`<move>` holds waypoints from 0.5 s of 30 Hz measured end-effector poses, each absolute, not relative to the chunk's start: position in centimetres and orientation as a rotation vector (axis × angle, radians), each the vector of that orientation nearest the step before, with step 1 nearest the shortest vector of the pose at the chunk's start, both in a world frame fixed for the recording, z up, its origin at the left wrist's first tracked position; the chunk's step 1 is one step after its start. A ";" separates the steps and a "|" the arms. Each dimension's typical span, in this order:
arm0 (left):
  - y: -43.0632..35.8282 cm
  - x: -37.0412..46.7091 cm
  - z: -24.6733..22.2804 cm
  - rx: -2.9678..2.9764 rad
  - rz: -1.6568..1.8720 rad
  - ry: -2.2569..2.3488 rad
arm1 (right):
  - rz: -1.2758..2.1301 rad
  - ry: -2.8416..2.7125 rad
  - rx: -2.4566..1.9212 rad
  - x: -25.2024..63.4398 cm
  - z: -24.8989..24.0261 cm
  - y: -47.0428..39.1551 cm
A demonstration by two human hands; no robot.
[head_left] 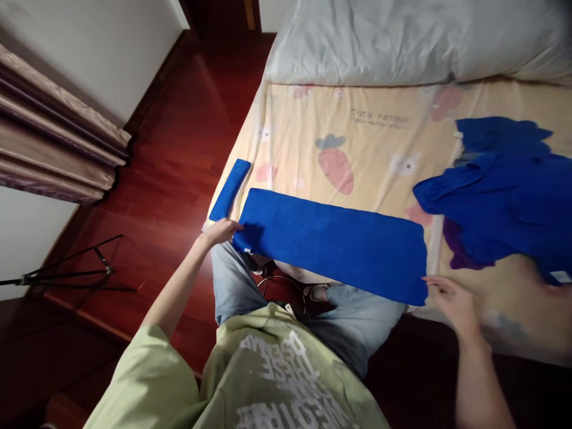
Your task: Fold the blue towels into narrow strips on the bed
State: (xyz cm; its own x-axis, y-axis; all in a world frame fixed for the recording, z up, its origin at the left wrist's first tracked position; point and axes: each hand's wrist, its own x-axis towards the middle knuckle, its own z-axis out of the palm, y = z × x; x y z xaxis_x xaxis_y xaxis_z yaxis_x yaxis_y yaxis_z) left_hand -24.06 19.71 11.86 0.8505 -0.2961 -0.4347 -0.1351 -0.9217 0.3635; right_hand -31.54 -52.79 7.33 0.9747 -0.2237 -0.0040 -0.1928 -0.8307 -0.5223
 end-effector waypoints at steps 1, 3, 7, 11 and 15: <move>19.4 -22.3 12.0 2.699 -0.586 -0.306 | -0.121 0.357 -2.551 -29.7 7.9 -53.0; 18.6 -18.4 12.0 2.687 -0.352 -0.291 | -0.144 0.399 -2.544 -25.4 8.7 -53.2; 17.0 -11.1 10.7 2.714 -0.186 -0.273 | -0.024 0.338 -2.750 -17.1 8.6 -52.9; 16.7 -7.1 8.4 2.795 -0.294 -0.287 | 0.196 0.289 -2.852 -12.3 7.0 -52.4; 17.7 -6.0 6.9 2.831 -0.333 -0.265 | 0.274 0.265 -2.846 -11.5 5.7 -52.7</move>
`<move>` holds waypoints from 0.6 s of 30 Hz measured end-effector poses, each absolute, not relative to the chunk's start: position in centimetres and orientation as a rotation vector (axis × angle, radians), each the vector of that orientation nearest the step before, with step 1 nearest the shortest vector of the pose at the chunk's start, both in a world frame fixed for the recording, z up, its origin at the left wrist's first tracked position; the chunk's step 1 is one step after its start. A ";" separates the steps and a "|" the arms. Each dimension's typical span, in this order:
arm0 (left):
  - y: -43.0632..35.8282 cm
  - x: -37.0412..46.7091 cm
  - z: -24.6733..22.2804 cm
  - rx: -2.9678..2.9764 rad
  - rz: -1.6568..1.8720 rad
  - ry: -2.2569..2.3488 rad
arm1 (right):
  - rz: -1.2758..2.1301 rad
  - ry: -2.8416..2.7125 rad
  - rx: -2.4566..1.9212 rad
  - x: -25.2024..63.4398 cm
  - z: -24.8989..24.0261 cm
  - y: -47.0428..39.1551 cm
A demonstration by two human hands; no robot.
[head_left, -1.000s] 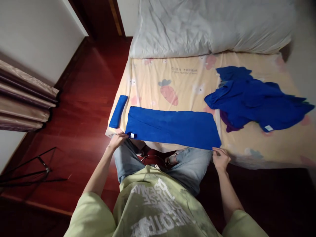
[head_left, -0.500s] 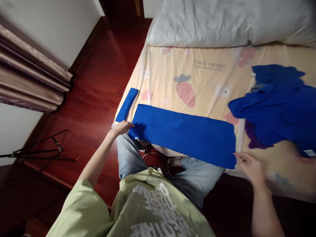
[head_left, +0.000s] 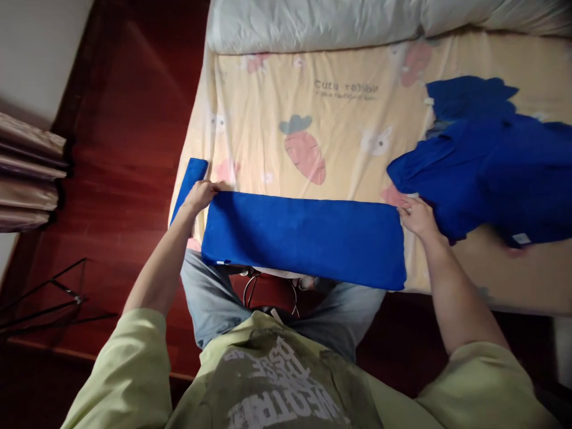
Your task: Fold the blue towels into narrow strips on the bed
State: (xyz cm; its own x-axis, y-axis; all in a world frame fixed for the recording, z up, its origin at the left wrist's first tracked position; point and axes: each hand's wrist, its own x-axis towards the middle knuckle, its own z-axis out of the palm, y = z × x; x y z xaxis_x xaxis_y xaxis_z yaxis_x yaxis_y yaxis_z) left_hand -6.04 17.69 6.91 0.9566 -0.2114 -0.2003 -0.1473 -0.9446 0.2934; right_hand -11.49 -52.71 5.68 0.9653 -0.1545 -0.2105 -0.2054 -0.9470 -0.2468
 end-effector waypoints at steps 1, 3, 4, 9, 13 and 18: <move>18.0 -6.0 6.7 2.829 -0.320 -0.270 | 0.277 0.256 -2.838 -11.6 5.5 -52.9; 18.5 -6.1 6.6 2.821 -0.278 -0.272 | 0.310 0.247 -2.815 -11.8 5.3 -53.2; 18.7 -6.2 6.7 2.815 -0.259 -0.266 | 0.334 0.248 -2.807 -11.9 5.2 -53.2; 18.8 -6.2 7.7 2.815 -0.223 -0.225 | 0.371 0.316 -2.776 -11.7 5.4 -53.0; 18.6 -5.1 8.7 2.837 -0.124 -0.145 | 0.193 0.478 -2.751 -10.6 5.5 -53.3; 18.3 -2.7 8.8 2.816 0.023 0.027 | 0.042 0.506 -2.870 -8.4 5.7 -53.4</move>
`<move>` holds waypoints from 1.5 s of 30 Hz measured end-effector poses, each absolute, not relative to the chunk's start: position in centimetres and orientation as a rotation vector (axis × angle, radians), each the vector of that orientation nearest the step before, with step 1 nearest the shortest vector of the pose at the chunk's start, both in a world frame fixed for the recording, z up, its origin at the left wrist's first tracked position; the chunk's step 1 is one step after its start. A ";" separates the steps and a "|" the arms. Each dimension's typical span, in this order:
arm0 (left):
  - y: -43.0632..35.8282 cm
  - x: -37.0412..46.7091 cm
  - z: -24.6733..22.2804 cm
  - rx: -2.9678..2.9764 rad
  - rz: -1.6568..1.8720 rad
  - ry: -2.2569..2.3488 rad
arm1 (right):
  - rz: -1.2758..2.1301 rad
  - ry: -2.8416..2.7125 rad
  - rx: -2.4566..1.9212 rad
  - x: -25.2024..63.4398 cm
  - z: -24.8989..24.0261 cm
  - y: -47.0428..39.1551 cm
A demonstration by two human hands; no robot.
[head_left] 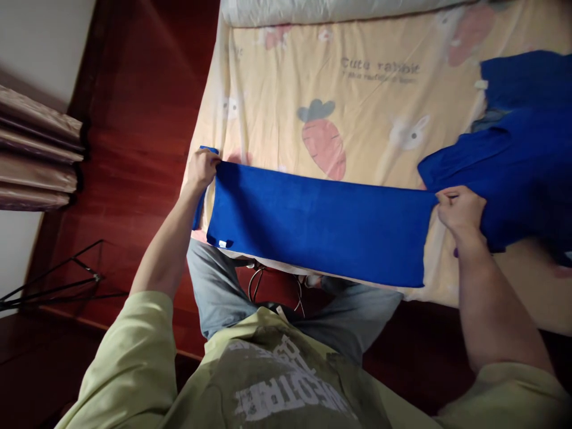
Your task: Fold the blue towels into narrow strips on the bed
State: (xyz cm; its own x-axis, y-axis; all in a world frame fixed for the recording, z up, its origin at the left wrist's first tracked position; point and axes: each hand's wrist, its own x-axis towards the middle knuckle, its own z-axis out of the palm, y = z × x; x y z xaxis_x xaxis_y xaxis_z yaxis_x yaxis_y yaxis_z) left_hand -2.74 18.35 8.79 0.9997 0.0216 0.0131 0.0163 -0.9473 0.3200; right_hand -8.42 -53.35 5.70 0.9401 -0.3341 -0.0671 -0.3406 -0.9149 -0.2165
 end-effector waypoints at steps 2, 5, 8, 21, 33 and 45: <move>18.1 -1.9 8.1 2.782 0.061 0.084 | -0.041 0.494 -2.902 -7.7 5.9 -52.6; 17.4 -1.3 6.4 2.726 0.092 0.144 | -0.094 0.506 -2.906 -6.9 6.0 -50.9; 16.5 -1.5 4.6 2.683 0.134 0.234 | -0.087 0.653 -2.872 -6.7 5.9 -49.4; 3.1 -10.7 5.4 2.688 0.087 -0.070 | -0.094 0.172 -2.848 -10.9 6.3 -34.5; -0.2 -12.5 2.8 2.691 -0.001 -0.159 | 0.103 -0.243 -2.595 -14.3 2.6 -21.4; 7.3 -9.6 3.1 2.736 0.143 0.280 | -0.076 0.434 -2.828 -11.8 0.8 -41.0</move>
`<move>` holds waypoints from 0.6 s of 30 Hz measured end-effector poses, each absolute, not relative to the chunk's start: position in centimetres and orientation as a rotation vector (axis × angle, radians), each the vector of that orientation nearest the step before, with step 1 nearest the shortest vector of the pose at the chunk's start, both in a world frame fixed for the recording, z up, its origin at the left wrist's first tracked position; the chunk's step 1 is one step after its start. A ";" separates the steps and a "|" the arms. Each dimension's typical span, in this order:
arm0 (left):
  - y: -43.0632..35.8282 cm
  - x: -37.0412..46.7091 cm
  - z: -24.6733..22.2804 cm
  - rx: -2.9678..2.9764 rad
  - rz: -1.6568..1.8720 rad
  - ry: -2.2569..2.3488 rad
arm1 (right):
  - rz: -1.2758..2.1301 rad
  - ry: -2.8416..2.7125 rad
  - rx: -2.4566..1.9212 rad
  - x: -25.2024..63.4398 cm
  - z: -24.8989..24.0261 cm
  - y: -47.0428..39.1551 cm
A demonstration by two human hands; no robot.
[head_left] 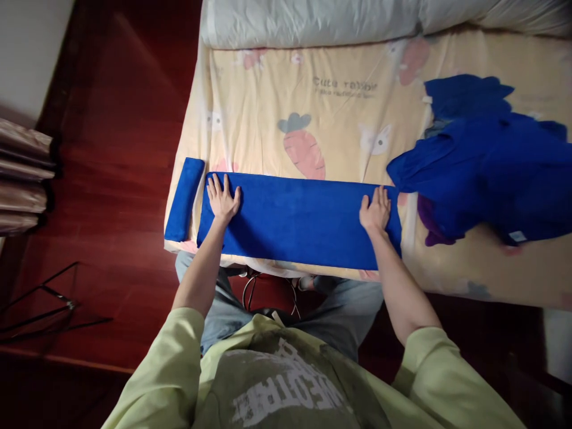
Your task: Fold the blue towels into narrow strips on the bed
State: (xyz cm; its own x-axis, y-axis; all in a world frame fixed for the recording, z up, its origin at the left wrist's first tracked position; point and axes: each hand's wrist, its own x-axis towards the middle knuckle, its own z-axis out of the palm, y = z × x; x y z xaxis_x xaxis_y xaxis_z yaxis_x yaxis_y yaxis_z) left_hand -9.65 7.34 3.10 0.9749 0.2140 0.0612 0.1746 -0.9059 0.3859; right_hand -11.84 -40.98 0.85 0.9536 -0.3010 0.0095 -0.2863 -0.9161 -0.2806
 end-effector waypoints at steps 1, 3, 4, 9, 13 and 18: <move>7.6 -9.5 3.1 2.752 0.141 0.290 | -0.089 0.446 -2.836 -11.8 0.6 -41.9; 7.7 -9.5 3.1 2.783 0.130 0.306 | -0.126 0.459 -2.859 -11.8 0.1 -42.8; 7.7 -9.5 3.0 2.794 0.128 0.311 | -0.149 0.469 -2.873 -11.8 -0.2 -43.0; 7.5 -9.4 3.4 2.804 0.082 0.323 | -0.216 0.520 -2.904 -12.0 -0.7 -42.5; 7.7 -9.1 3.7 2.751 -0.088 0.306 | -0.230 0.533 -2.889 -11.9 -0.6 -42.4; 7.6 -9.1 2.4 2.807 0.165 0.346 | -0.201 0.542 -2.878 -11.9 -0.1 -42.3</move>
State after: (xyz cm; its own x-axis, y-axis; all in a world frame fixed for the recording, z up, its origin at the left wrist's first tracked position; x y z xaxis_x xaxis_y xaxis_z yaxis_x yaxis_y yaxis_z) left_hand -9.09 7.64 2.39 0.9643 0.2537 0.0758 0.2183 -0.9237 0.3149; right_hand -11.87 -42.31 -0.06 0.9232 -0.3724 0.0948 -0.3445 -0.9114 -0.2252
